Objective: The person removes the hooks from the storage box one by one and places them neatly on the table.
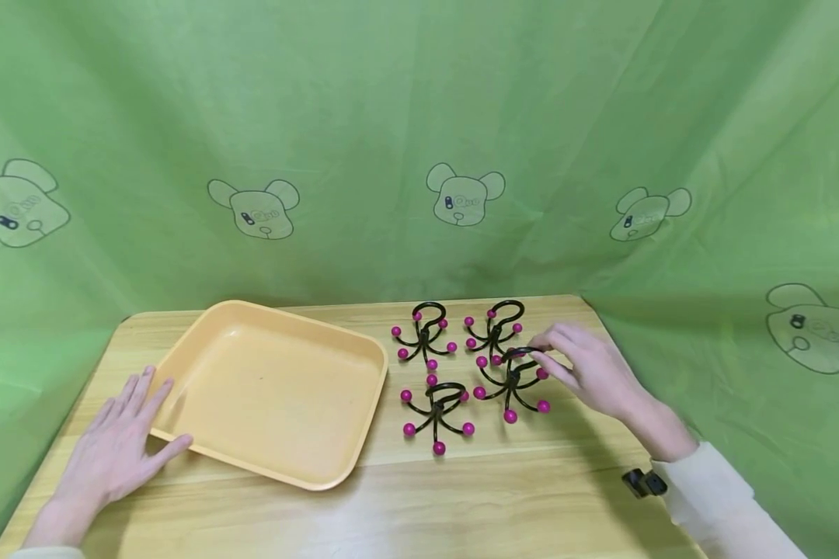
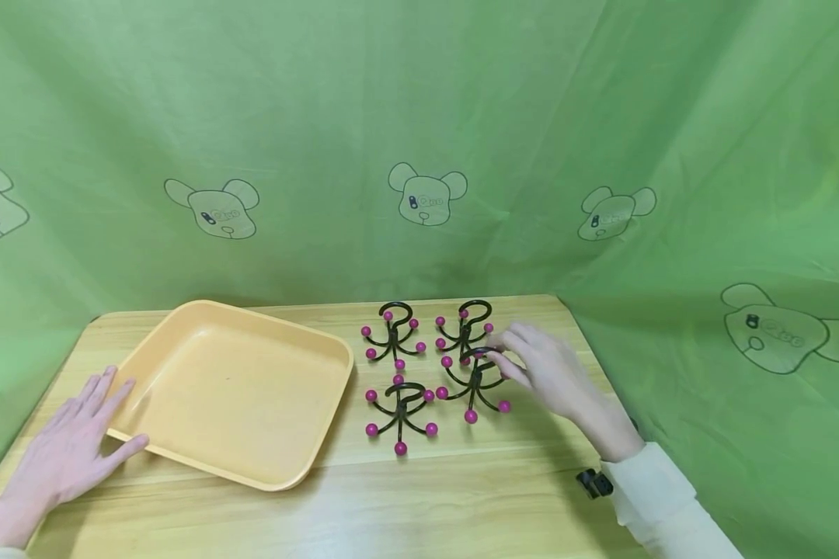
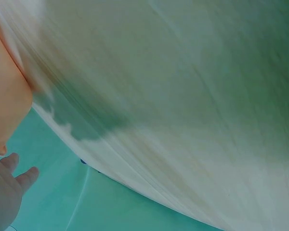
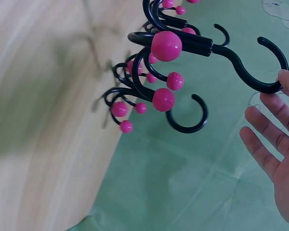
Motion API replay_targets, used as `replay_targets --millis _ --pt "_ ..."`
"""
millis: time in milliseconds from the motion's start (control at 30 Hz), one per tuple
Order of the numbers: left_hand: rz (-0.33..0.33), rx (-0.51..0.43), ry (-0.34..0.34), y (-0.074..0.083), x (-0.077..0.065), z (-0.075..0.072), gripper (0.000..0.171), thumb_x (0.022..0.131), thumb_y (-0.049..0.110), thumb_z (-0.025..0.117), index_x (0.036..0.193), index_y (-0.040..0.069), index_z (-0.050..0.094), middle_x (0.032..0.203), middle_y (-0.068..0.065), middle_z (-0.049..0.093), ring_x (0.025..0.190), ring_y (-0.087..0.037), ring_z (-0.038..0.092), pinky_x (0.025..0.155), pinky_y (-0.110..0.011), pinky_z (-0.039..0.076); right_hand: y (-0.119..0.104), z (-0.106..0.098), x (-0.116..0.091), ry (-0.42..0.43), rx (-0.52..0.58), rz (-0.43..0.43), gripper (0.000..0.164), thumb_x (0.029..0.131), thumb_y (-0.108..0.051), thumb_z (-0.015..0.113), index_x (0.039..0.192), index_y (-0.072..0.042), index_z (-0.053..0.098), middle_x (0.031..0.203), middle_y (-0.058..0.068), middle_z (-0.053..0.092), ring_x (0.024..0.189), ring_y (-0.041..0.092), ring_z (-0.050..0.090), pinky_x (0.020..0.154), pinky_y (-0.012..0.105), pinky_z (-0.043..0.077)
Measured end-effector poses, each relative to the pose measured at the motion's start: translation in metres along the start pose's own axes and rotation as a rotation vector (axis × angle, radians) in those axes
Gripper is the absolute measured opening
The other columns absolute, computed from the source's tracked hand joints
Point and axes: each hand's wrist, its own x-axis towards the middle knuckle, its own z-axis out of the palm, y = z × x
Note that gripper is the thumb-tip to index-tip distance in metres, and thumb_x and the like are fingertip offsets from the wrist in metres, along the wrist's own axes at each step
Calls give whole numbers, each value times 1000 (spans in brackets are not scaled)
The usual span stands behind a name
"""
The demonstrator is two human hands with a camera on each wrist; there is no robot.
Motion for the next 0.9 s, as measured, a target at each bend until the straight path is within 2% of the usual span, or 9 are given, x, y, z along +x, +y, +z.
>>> replay_targets --millis 67,167,333,500,667,900 --pt "3 6 6 0 1 0 98 98 57 63 169 7 18 179 -12 -7 167 -36 -5 131 -31 -24 0 2 -6 -17 -4 10 21 86 -11 78 106 -11 73 94 0 72 83 17 70 70 37 63" --pt "3 10 4 0 1 0 98 98 58 63 169 7 19 179 -12 -8 167 -33 -9 126 -22 -27 0 5 -13 -40 -12 36 23 85 -10 80 106 -12 73 95 -1 72 83 16 70 69 36 63" --pt "2 19 1 1 1 0 98 98 59 62 168 6 21 179 -13 -7 167 -28 -13 121 -15 -27 1 10 -23 -44 5 48 27 81 -7 82 106 -12 73 95 -1 73 82 17 71 68 35 64" --pt "2 21 5 0 1 1 97 98 59 62 168 6 21 179 -15 -4 166 -23 -15 121 -15 -27 3 15 -31 -34 15 48 30 79 -7 83 107 -13 73 95 -3 72 80 15 71 63 31 63" --pt "1 18 3 0 0 1 97 98 59 62 168 6 21 179 -16 -4 166 -25 -14 121 -15 -28 4 19 -37 -45 23 67 31 80 -7 84 108 -15 74 95 -4 72 79 15 71 60 26 60" --pt "8 10 16 0 0 1 97 98 57 64 168 6 21 179 -15 -4 165 -19 -18 126 -22 -27 6 24 -41 -36 28 58 27 83 -10 82 108 -16 75 95 -5 72 79 14 71 61 27 61"
